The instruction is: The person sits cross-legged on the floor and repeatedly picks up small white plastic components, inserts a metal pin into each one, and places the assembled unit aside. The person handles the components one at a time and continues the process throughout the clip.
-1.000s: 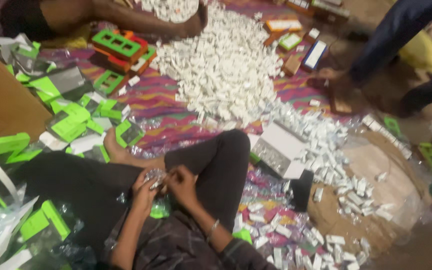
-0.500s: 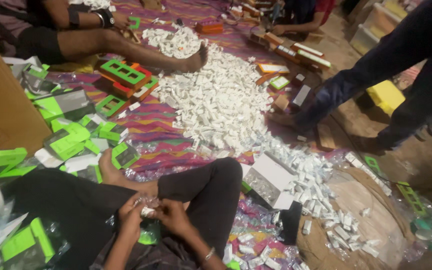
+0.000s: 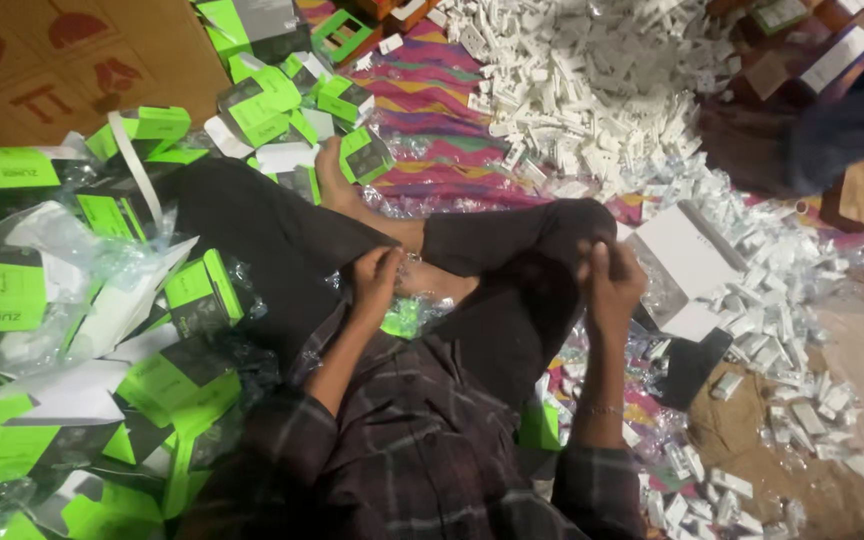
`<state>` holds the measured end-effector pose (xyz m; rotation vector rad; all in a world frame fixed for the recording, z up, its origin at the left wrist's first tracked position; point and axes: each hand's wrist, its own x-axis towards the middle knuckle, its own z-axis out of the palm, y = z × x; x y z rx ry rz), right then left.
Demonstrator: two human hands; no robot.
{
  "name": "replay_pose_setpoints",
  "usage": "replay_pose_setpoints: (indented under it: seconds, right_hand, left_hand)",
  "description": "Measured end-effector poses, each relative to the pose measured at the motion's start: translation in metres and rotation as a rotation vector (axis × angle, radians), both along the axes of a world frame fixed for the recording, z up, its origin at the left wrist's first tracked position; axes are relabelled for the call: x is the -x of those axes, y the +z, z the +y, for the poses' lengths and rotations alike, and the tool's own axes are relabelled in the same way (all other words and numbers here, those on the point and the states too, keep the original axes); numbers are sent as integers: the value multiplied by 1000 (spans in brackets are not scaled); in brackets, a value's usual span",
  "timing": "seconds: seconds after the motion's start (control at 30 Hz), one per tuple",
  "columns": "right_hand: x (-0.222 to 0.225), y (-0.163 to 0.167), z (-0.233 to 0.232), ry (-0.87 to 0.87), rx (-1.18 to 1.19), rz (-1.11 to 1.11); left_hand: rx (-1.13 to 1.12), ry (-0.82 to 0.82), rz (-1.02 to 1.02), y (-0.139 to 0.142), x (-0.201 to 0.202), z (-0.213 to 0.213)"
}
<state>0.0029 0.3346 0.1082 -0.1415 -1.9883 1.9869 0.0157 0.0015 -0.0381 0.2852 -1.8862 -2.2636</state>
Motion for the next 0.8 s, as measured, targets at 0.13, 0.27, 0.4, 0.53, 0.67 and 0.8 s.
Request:
replay_pose_setpoints:
  seconds: [0.13, 0.27, 0.4, 0.53, 0.67, 0.8]
  right_hand:
    - [-47, -32, 65, -135, -243, 5]
    - [-107, -49, 133, -131, -659, -340]
    - [-129, -79, 178, 192, -960, -958]
    - [-140, -144, 178, 244, -844, -877]
    - [-136, -188, 147, 128, -851, -580]
    - [-119, -181, 111, -20, -1202, -580]
  left_hand:
    - [165, -55, 46, 7, -6, -4]
    - [397, -148, 121, 19, -21, -2]
    - [788, 1, 176, 43, -31, 3]
    - [971, 115, 399, 61, -34, 7]
    - [1016, 102, 524, 72, -29, 3]
    - [1122, 305, 631, 78, -17, 10]
